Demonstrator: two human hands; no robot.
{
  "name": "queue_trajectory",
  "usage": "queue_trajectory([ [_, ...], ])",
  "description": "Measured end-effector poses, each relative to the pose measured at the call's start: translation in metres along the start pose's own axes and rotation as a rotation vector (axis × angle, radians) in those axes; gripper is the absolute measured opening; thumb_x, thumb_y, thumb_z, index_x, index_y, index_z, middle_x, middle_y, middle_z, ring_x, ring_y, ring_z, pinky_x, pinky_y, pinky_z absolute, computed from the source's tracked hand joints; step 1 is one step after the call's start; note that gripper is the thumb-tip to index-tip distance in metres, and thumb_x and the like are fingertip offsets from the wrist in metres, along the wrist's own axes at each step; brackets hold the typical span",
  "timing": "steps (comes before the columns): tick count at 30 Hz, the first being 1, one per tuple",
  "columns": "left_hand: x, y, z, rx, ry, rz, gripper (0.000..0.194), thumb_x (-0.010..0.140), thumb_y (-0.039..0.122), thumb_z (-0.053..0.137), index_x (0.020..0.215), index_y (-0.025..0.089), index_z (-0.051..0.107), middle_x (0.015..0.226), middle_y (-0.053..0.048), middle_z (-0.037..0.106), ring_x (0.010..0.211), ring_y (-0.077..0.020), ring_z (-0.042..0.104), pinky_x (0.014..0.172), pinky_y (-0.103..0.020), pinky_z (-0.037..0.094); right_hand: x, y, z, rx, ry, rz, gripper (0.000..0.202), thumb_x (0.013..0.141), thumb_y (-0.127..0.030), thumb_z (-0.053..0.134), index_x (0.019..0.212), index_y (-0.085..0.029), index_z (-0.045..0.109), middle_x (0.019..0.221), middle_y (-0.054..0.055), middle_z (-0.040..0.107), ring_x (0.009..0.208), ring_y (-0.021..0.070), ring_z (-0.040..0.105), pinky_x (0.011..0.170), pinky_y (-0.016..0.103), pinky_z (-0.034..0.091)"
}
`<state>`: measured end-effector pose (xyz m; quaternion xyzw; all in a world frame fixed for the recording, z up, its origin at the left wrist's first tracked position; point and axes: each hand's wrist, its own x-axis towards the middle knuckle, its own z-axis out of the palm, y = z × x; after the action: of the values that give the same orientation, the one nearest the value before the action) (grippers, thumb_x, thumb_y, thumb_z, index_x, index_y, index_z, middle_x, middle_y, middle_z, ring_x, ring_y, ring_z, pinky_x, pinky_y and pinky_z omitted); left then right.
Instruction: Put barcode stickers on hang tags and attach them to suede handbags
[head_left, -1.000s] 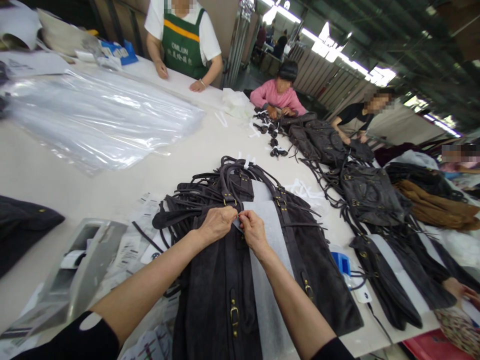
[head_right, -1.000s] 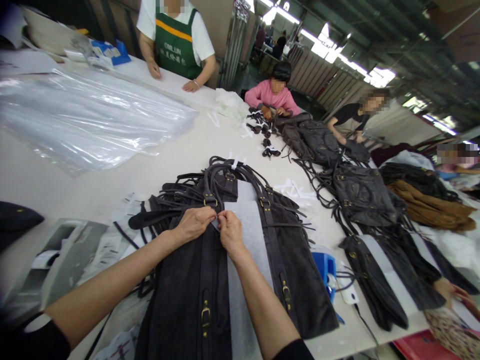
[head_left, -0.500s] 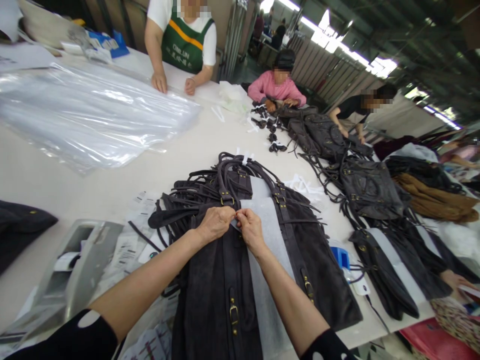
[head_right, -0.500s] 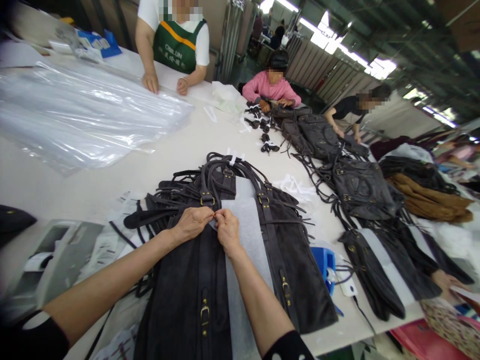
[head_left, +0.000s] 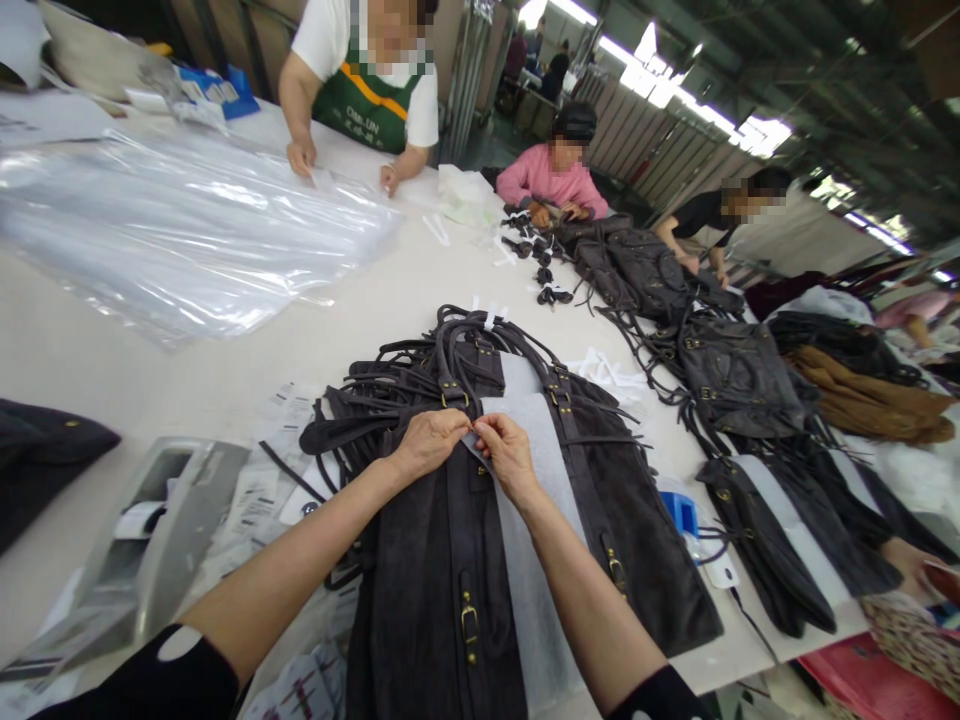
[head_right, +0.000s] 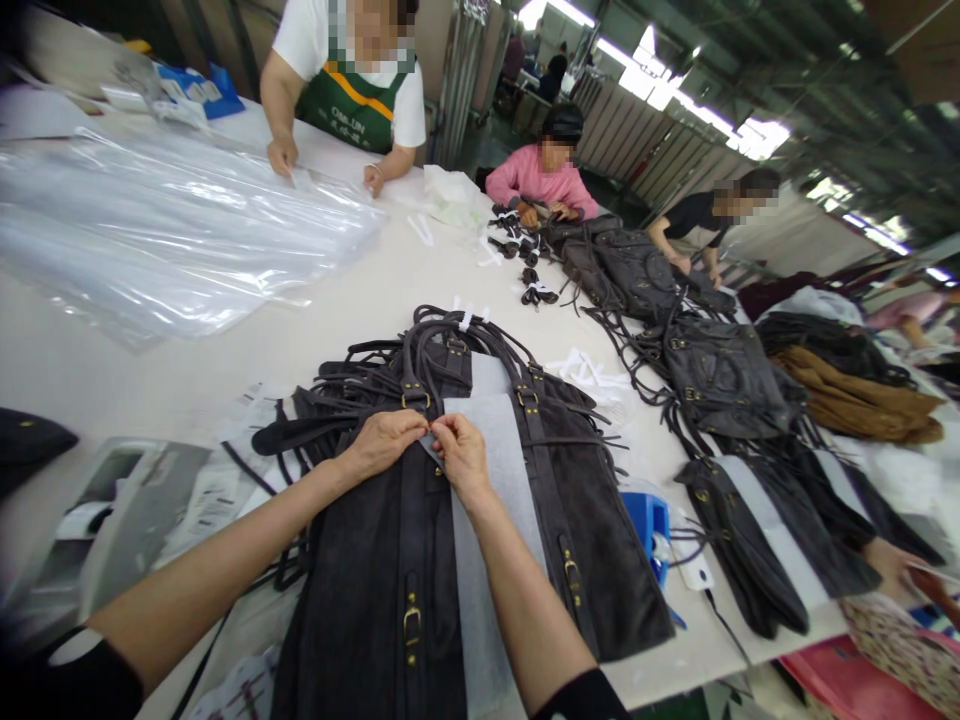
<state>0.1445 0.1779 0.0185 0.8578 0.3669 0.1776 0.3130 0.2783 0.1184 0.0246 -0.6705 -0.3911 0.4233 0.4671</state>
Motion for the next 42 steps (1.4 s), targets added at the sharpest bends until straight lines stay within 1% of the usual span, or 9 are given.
queue_trajectory([
  [11, 0.001, 0.0, -0.002, -0.011, -0.044, -0.028, 0.019, 0.08, 0.02, 0.045, 0.073, 0.019, 0.062, 0.074, 0.001, 0.063, 0.074, -0.0134, 0.058, 0.067, -0.022, 0.039, 0.002, 0.001, 0.001, -0.089, -0.007, 0.006, 0.023, 0.069, -0.04, 0.052, 0.065, -0.018, 0.055, 0.043, -0.007, 0.045, 0.039, 0.0072, 0.037, 0.041, 0.019, 0.028],
  [24, 0.003, -0.008, 0.004, -0.031, -0.057, -0.03, 0.018, 0.078, 0.019, 0.046, 0.07, 0.02, 0.062, 0.071, 0.002, 0.063, 0.071, -0.0128, 0.058, 0.065, -0.021, 0.04, 0.005, 0.012, 0.002, -0.216, -0.048, -0.043, 0.018, 0.072, -0.034, 0.051, 0.065, -0.019, 0.055, 0.045, -0.007, 0.047, 0.045, 0.0087, 0.043, 0.048, 0.02, 0.032],
  [29, 0.002, -0.005, 0.0, -0.042, -0.041, 0.01, 0.018, 0.079, 0.019, 0.045, 0.075, 0.019, 0.063, 0.076, 0.0, 0.065, 0.074, -0.0132, 0.059, 0.069, -0.022, 0.041, 0.003, 0.002, -0.003, -0.206, -0.089, -0.027, 0.021, 0.075, -0.036, 0.048, 0.07, -0.018, 0.057, 0.047, -0.005, 0.048, 0.043, 0.0092, 0.044, 0.046, 0.02, 0.035],
  [31, 0.0, -0.003, -0.004, -0.045, -0.027, 0.023, 0.016, 0.079, 0.02, 0.047, 0.076, 0.019, 0.063, 0.077, 0.0, 0.064, 0.074, -0.0128, 0.059, 0.069, -0.021, 0.042, -0.006, -0.007, -0.013, -0.218, -0.073, -0.067, 0.023, 0.078, -0.035, 0.043, 0.079, -0.018, 0.059, 0.057, -0.002, 0.056, 0.047, 0.0107, 0.05, 0.049, 0.022, 0.04],
  [33, -0.004, 0.0, -0.01, -0.039, -0.007, 0.027, 0.013, 0.078, 0.02, 0.05, 0.082, 0.019, 0.062, 0.077, 0.0, 0.063, 0.073, -0.0127, 0.058, 0.069, -0.022, 0.043, -0.022, -0.012, -0.028, -0.354, 0.018, -0.21, 0.025, 0.08, -0.035, 0.044, 0.091, -0.019, 0.059, 0.081, 0.005, 0.062, 0.068, 0.0149, 0.058, 0.063, 0.027, 0.046],
  [34, -0.007, 0.002, -0.012, -0.035, 0.014, 0.029, 0.015, 0.076, 0.019, 0.052, 0.088, 0.018, 0.062, 0.08, 0.0, 0.063, 0.074, -0.0131, 0.058, 0.07, -0.023, 0.044, -0.032, -0.012, -0.037, -0.474, 0.088, -0.293, 0.027, 0.08, -0.036, 0.046, 0.097, -0.019, 0.059, 0.096, 0.009, 0.061, 0.083, 0.0183, 0.059, 0.073, 0.031, 0.046],
  [36, -0.016, 0.007, -0.017, -0.023, 0.085, 0.036, 0.03, 0.074, 0.018, 0.056, 0.104, 0.019, 0.057, 0.093, -0.003, 0.061, 0.084, -0.015, 0.057, 0.077, -0.026, 0.045, -0.05, -0.007, -0.053, -0.738, 0.212, -0.374, 0.038, 0.078, -0.041, 0.053, 0.11, -0.02, 0.055, 0.12, 0.013, 0.051, 0.11, 0.0257, 0.048, 0.088, 0.04, 0.04],
  [39, -0.03, 0.015, -0.019, 0.026, 0.199, 0.01, 0.046, 0.073, 0.017, 0.058, 0.118, 0.021, 0.048, 0.11, -0.005, 0.054, 0.099, -0.0178, 0.053, 0.087, -0.03, 0.044, -0.069, 0.011, -0.065, -0.938, 0.232, -0.306, 0.057, 0.075, -0.048, 0.057, 0.122, -0.019, 0.046, 0.13, 0.015, 0.044, 0.121, 0.0298, 0.038, 0.094, 0.046, 0.034],
  [42, -0.035, 0.019, -0.015, 0.098, 0.191, -0.052, 0.043, 0.075, 0.017, 0.057, 0.117, 0.021, 0.049, 0.109, -0.006, 0.055, 0.098, -0.0187, 0.054, 0.086, -0.031, 0.045, -0.074, 0.023, -0.064, -0.975, 0.214, -0.28, 0.058, 0.075, -0.047, 0.058, 0.124, -0.019, 0.044, 0.128, 0.014, 0.047, 0.121, 0.0293, 0.038, 0.095, 0.044, 0.032],
])
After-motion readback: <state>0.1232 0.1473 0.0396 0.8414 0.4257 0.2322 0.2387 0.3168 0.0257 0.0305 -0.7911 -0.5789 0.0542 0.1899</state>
